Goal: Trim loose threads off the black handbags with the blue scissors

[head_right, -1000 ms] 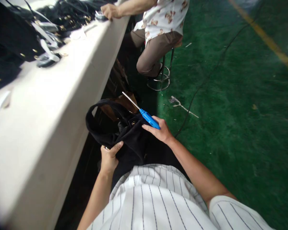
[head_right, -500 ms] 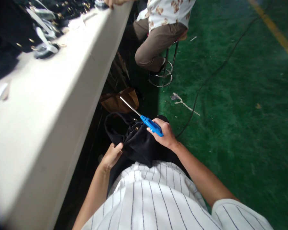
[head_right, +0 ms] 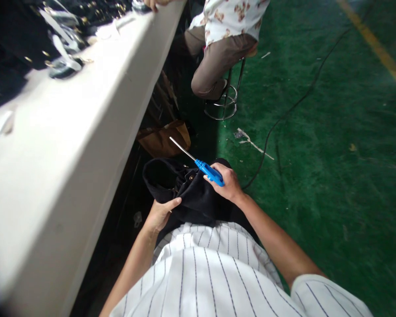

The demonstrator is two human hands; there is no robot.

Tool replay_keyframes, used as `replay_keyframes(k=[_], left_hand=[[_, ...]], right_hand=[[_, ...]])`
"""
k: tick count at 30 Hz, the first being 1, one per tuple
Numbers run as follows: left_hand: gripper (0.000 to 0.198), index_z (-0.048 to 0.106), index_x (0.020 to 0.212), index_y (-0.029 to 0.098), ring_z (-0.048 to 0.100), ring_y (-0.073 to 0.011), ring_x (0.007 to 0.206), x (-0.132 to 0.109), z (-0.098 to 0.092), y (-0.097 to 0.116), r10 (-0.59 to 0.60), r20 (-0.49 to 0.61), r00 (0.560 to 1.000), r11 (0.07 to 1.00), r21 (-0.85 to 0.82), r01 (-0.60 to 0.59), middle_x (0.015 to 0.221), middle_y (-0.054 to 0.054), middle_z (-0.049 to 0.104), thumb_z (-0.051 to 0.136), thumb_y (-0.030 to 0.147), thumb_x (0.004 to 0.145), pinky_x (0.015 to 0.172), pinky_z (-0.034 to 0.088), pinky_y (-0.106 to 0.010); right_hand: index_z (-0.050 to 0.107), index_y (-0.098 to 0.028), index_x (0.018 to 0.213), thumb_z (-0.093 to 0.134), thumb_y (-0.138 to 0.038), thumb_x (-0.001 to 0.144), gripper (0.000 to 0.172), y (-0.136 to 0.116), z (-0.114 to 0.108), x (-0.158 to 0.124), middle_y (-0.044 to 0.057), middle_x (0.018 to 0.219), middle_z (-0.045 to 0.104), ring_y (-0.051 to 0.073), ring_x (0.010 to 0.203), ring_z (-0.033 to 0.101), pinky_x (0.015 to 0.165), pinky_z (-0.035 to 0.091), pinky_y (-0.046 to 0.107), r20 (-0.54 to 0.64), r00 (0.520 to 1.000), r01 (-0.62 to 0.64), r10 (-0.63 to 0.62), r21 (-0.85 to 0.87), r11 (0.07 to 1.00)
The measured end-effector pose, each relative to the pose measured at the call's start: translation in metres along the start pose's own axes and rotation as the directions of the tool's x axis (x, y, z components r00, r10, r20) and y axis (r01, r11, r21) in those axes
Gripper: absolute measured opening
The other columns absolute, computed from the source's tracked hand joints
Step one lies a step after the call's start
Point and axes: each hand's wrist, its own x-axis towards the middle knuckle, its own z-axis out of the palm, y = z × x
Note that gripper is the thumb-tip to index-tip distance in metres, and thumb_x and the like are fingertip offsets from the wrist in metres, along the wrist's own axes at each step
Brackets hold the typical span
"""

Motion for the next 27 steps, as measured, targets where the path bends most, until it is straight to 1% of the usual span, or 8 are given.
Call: replay_keyframes(k=[4,7,10,12,17,20,23,27], left_hand=[[0.07,0.067,0.125,0.014,0.065,-0.0338,0.117,0.012,-0.005,-0.004,0.172,-0.091,0.981,0.985,0.034,-0.17,0.119,-0.013,0.072,0.091,0.022,0.06,0.107,0.051,-0.047],[0.044,0.075,0.103,0.015,0.062,-0.0324,0.122,0.024,-0.016,-0.002,0.346,-0.146,0.927,0.917,0.26,-0.301,0.129,-0.011,0.068,0.088,0.021,0.061,0.107,0.05,-0.041],[0.018,0.072,0.079,0.015,0.062,-0.0289,0.121,0.035,-0.029,-0.001,0.501,-0.135,0.855,0.788,0.48,-0.386,0.133,-0.01,0.065,0.083,0.017,0.064,0.104,0.049,-0.033],[0.016,0.071,0.079,0.015,0.064,-0.0254,0.116,0.043,-0.037,-0.004,0.547,-0.149,0.824,0.749,0.528,-0.401,0.126,-0.009,0.068,0.08,0.016,0.065,0.1,0.05,-0.03],[0.026,0.072,0.083,0.012,0.071,-0.0264,0.092,0.069,-0.054,-0.032,0.426,-0.372,0.825,0.857,0.458,-0.236,0.091,-0.009,0.075,0.083,0.021,0.061,0.087,0.057,-0.035],[0.033,0.074,0.089,0.01,0.072,-0.0295,0.094,0.086,-0.064,-0.049,0.301,-0.551,0.779,0.92,0.384,-0.083,0.092,-0.011,0.076,0.086,0.019,0.06,0.092,0.058,-0.041],[0.04,0.072,0.098,0.008,0.071,-0.0313,0.102,0.098,-0.073,-0.056,0.245,-0.657,0.713,0.944,0.331,-0.02,0.103,-0.016,0.075,0.087,0.019,0.062,0.101,0.054,-0.045],[0.048,0.069,0.106,0.007,0.07,-0.0325,0.107,0.099,-0.078,-0.056,0.227,-0.707,0.669,0.957,0.291,-0.017,0.11,-0.018,0.074,0.089,0.019,0.063,0.102,0.055,-0.046]], right_hand=[[0.059,-0.022,0.095,0.068,-0.04,0.091,0.021,0.002,-0.005,-0.001,0.001,0.09,0.062,0.022,0.085,0.06,0.076,0.045,0.031,0.008,0.997,0.073,-0.073,-0.088,0.993],[0.059,-0.023,0.1,0.062,-0.034,0.095,0.013,0.009,-0.014,-0.008,0.003,0.097,0.063,0.024,0.094,0.061,0.084,0.045,0.033,0.073,0.992,0.112,-0.1,-0.194,0.975],[0.059,-0.023,0.101,0.058,-0.031,0.095,0.009,0.017,-0.024,-0.022,0.003,0.097,0.063,0.023,0.092,0.061,0.082,0.045,0.032,0.094,0.995,0.052,-0.031,-0.229,0.972],[0.058,-0.024,0.098,0.057,-0.029,0.093,0.007,0.021,-0.028,-0.034,0.002,0.095,0.063,0.022,0.089,0.062,0.078,0.045,0.031,0.146,0.988,0.001,0.039,-0.263,0.965],[0.058,-0.023,0.092,0.059,-0.013,0.084,0.012,0.02,-0.02,-0.068,0.001,0.089,0.061,0.021,0.085,0.059,0.073,0.04,0.031,0.415,0.891,0.035,0.185,-0.469,0.882],[0.056,-0.022,0.086,0.061,-0.009,0.082,0.015,0.015,-0.009,-0.082,0.001,0.086,0.059,0.022,0.085,0.056,0.075,0.038,0.032,0.491,0.843,0.099,0.217,-0.54,0.836],[0.055,-0.022,0.085,0.065,-0.009,0.08,0.017,0.014,-0.003,-0.084,0.001,0.087,0.059,0.022,0.084,0.055,0.076,0.037,0.032,0.502,0.839,0.135,0.211,-0.567,0.813],[0.055,-0.022,0.084,0.064,-0.014,0.089,0.013,0.022,-0.007,-0.068,0.0,0.083,0.059,0.02,0.082,0.058,0.073,0.036,0.03,0.469,0.853,0.113,0.23,-0.596,0.795]])
